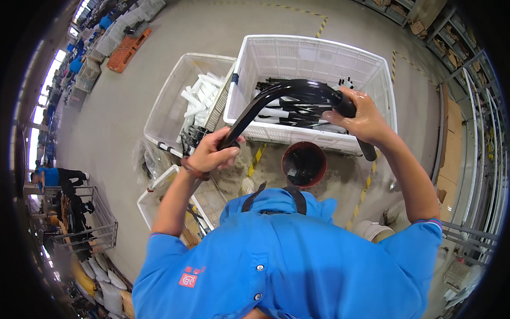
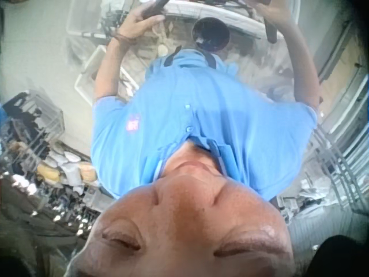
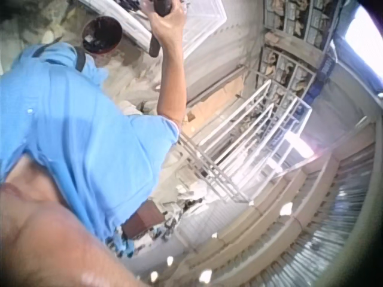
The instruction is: The person repeatedly picks up black curved rods and white cylindrical sleeves from white plastic bins, inserts the sleeves onto the rods, and places the assembled units into a bin. The person handles the parts one at a time and continues the cycle throughout the clip.
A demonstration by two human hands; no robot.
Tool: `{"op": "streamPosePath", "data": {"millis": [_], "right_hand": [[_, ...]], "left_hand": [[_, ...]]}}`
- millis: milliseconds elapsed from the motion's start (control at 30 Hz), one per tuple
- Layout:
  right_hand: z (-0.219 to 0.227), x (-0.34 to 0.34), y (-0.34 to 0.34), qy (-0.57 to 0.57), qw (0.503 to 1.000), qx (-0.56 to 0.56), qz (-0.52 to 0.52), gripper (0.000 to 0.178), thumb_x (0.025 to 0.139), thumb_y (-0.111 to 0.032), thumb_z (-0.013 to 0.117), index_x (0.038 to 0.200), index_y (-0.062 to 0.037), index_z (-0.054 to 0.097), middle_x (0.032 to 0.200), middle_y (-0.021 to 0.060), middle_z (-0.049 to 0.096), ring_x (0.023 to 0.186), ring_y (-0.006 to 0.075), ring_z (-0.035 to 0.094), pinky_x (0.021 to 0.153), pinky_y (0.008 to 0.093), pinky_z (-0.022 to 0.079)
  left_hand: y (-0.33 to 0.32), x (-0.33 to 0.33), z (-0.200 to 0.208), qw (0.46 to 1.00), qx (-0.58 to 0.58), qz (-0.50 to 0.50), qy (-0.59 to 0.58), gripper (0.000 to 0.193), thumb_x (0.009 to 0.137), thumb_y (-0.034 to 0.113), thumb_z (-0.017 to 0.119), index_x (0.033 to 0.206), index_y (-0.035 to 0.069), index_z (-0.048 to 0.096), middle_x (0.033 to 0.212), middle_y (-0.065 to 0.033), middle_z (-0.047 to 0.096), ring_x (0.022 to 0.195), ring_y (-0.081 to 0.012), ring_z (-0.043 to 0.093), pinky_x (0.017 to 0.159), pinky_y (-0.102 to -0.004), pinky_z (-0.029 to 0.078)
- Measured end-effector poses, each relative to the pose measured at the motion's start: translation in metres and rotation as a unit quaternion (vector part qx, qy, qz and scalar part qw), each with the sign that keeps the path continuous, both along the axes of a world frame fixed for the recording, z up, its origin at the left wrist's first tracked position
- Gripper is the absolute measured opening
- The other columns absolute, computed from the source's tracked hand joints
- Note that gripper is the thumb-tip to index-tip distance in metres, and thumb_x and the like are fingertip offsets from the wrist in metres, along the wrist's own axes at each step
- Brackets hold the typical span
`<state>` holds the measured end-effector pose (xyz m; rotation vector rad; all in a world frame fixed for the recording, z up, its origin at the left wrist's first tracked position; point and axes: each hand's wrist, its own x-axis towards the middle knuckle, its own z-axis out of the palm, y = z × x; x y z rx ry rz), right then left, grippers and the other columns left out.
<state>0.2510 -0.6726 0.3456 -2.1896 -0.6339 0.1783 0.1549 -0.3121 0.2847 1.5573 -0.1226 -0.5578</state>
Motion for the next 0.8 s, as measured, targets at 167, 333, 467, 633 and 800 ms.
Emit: {"op": "streamPosePath", "data": {"millis": [167,333,467,633,800], "right_hand": [[-0.003,-0.007,-0.007,0.021,1.0,-0.015,-0.018,0.033,0.081,-0.024,0.076,0.094,0.001,0.06,0.071,0.0084,0.058,0.067,0.0146,0.05,0.066,0.0304,0.044],[0.033,0.039,0.015,0.099,0.981,-0.159,0.052,0.047,0.079,-0.029,0.077,0.115,-0.0021,0.06,0.093,0.0163,0.062,0.074,0.0278,0.06,0.074,0.0362,0.049],[0.068,0.069,0.072,0.005,0.886,-0.187,0.423,0.026,0.073,-0.023,0.075,0.079,-0.0031,0.059,0.072,0.0133,0.061,0.078,0.0377,0.061,0.071,0.0425,0.05],[0.035,0.026,0.164,-0.044,0.736,-0.45,0.504,0.01,0.073,-0.016,0.07,0.081,-0.0103,0.07,0.082,0.0091,0.072,0.082,0.0277,0.071,0.067,0.0413,0.055],[-0.007,0.011,0.234,-0.111,0.738,-0.338,0.574,0.015,0.079,-0.02,0.065,0.09,-0.0103,0.065,0.083,0.0055,0.071,0.081,0.0224,0.07,0.071,0.0348,0.049]], "left_hand": [[-0.035,-0.053,0.043,0.99,-0.068,-0.035,0.116,0.02,0.093,0.017,0.065,0.105,0.008,0.052,0.066,0.0044,0.05,0.049,-0.0024,0.046,0.04,-0.0198,0.037],[-0.073,-0.074,0.045,0.985,-0.042,0.115,0.119,0.017,0.091,0.014,0.068,0.097,0.006,0.055,0.074,0.0063,0.046,0.065,-0.0013,0.04,0.056,-0.0206,0.035],[-0.079,-0.057,0.048,0.998,-0.033,0.022,0.049,0.019,0.09,0.015,0.07,0.097,0.005,0.055,0.078,0.0039,0.055,0.072,-0.0033,0.051,0.063,-0.024,0.045],[-0.061,-0.039,0.037,0.98,-0.044,0.028,0.19,0.02,0.089,0.021,0.071,0.086,0.004,0.061,0.066,0.004,0.053,0.059,-0.0029,0.047,0.052,-0.024,0.039],[-0.01,-0.028,0.026,0.93,-0.141,0.101,0.323,0.017,0.089,0.016,0.068,0.09,0.0,0.063,0.054,0.0008,0.052,0.037,-0.0068,0.043,0.035,-0.023,0.031]]}}
